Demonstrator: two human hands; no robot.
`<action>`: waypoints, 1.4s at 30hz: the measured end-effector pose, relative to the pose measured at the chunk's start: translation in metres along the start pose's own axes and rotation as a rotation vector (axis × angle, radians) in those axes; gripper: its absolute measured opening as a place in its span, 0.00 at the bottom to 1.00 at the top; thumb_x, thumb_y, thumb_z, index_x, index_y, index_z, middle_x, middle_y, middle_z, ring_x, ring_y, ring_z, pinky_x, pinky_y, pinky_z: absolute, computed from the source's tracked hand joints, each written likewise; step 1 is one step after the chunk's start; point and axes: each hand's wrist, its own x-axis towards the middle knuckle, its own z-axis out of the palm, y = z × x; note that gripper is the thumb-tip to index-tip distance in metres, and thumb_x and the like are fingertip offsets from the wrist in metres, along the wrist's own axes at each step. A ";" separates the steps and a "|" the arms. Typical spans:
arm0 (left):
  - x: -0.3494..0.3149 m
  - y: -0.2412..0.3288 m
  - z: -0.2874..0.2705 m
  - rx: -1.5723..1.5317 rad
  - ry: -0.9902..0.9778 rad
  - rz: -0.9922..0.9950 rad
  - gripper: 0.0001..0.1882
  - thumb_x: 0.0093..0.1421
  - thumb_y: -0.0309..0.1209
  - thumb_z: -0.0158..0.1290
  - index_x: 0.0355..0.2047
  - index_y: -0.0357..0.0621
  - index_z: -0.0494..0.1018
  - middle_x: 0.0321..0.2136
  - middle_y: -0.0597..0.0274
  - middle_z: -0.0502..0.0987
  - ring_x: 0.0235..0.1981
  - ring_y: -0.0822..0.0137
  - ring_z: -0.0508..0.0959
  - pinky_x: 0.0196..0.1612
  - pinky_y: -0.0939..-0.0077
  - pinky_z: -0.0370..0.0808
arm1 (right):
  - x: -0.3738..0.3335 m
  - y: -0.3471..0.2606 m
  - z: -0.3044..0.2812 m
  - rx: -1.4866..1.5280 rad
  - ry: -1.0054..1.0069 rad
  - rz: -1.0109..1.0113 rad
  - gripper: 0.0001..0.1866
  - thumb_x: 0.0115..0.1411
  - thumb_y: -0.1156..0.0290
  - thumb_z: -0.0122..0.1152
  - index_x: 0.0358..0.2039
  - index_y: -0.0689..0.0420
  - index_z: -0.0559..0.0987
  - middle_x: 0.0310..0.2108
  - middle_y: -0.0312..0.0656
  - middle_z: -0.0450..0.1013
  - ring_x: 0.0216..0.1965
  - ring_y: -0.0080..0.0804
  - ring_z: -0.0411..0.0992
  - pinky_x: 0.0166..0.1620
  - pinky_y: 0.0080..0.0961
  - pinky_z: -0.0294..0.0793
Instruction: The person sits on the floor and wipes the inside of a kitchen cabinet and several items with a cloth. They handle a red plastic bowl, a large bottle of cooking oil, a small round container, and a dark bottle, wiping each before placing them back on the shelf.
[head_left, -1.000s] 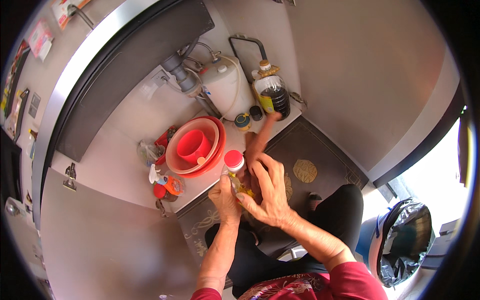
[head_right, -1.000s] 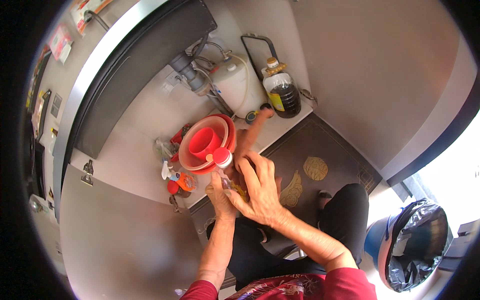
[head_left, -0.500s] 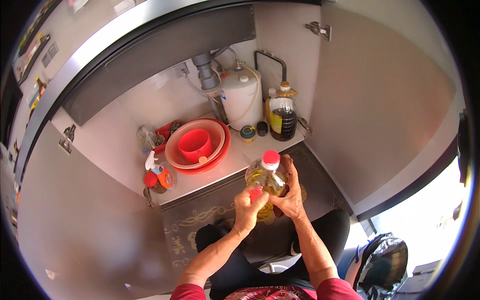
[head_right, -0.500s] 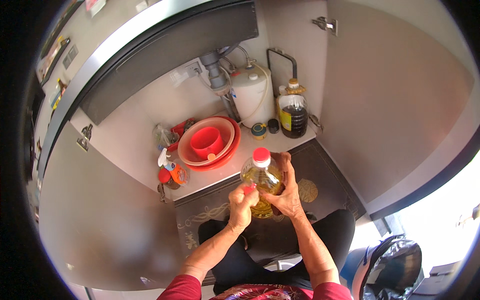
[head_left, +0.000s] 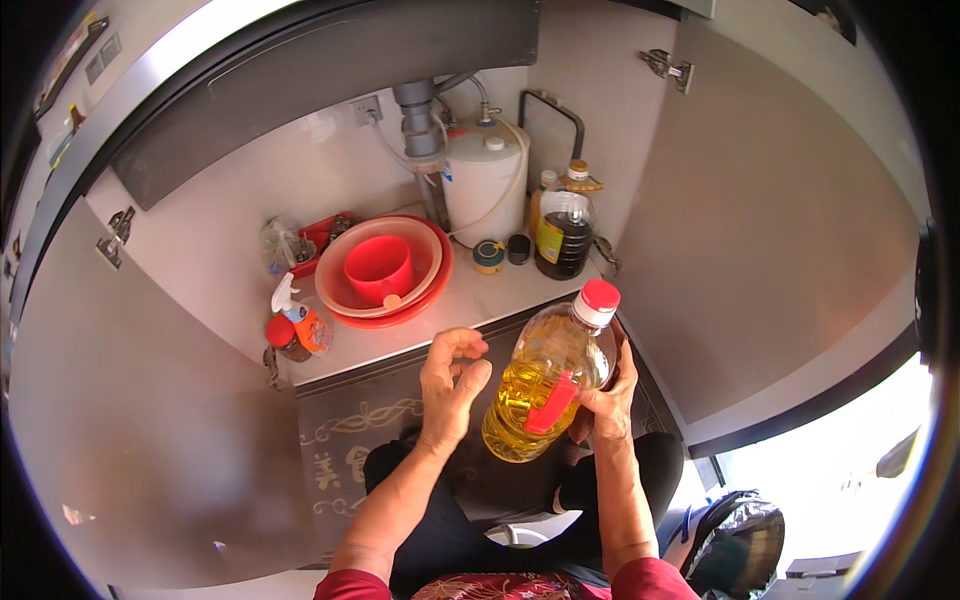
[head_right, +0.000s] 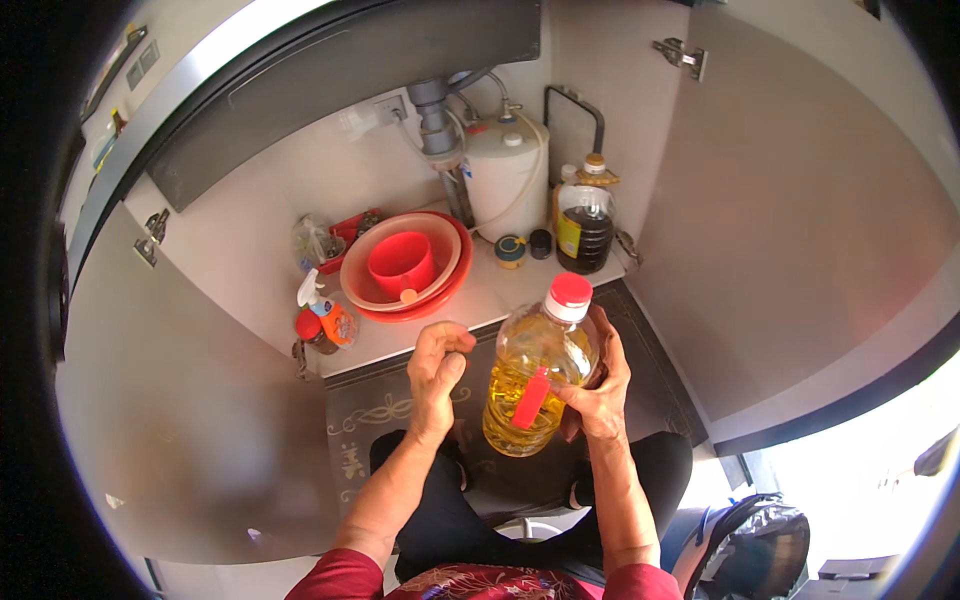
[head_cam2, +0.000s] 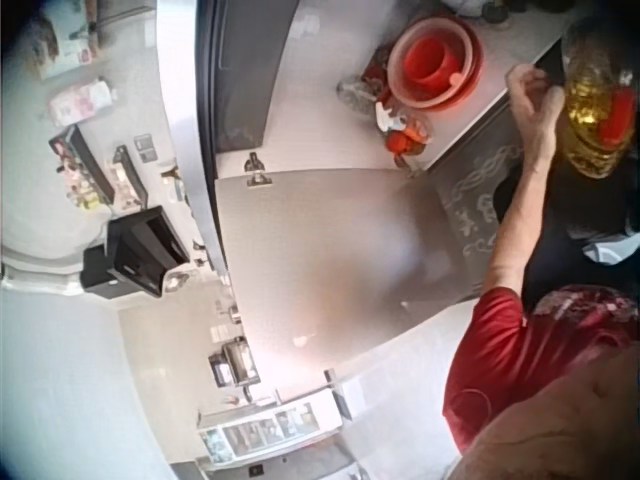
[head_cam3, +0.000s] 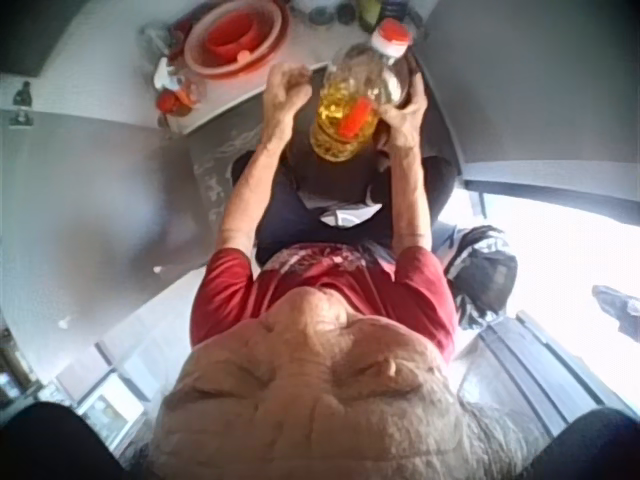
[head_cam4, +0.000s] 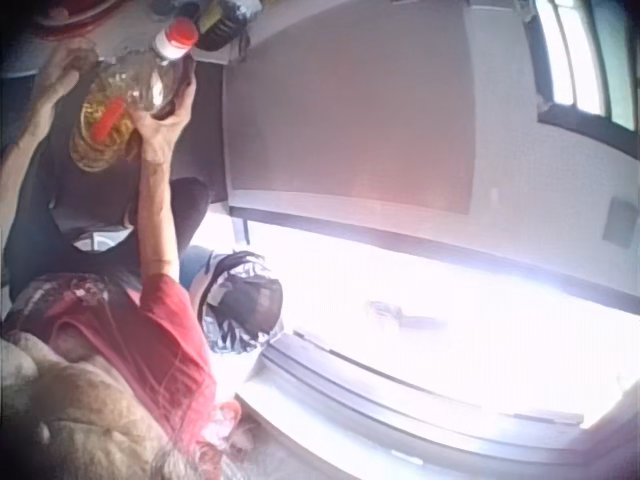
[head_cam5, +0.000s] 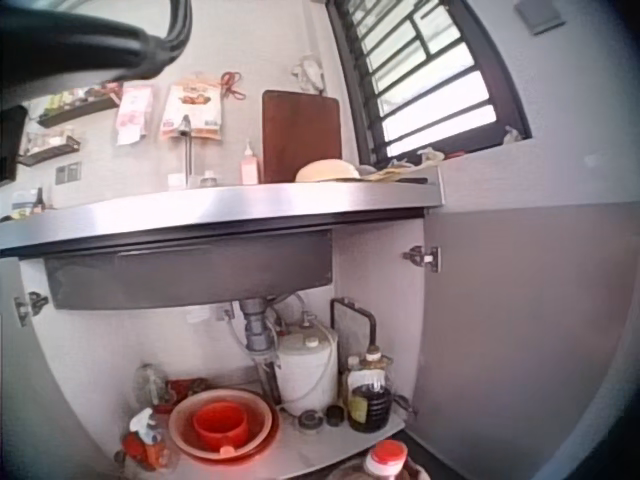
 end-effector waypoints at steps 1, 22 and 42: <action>0.003 -0.003 -0.003 -0.045 -0.100 -0.082 0.34 0.42 0.40 0.64 0.49 0.46 0.64 0.43 0.62 0.69 0.46 0.68 0.68 0.46 0.72 0.64 | 0.004 -0.008 0.002 0.003 -0.014 -0.027 0.56 0.29 0.67 0.75 0.59 0.67 0.56 0.54 0.50 0.62 0.56 0.39 0.62 0.60 0.33 0.57; -0.012 0.011 0.014 -0.429 -0.554 -0.046 0.46 0.33 0.20 0.68 0.55 0.35 0.60 0.49 0.62 0.69 0.51 0.69 0.68 0.56 0.72 0.63 | -0.027 -0.037 0.015 -0.432 0.098 -0.326 0.29 0.53 0.68 0.54 0.55 0.63 0.64 0.50 0.49 0.64 0.49 0.33 0.65 0.51 0.25 0.62; -0.011 0.014 0.018 -0.335 -0.311 0.012 0.42 0.37 0.23 0.68 0.53 0.39 0.60 0.46 0.63 0.69 0.48 0.71 0.69 0.53 0.74 0.67 | -0.063 -0.030 0.041 -0.837 0.254 -0.548 0.16 0.47 0.80 0.59 0.39 0.64 0.73 0.36 0.50 0.71 0.35 0.42 0.71 0.39 0.28 0.70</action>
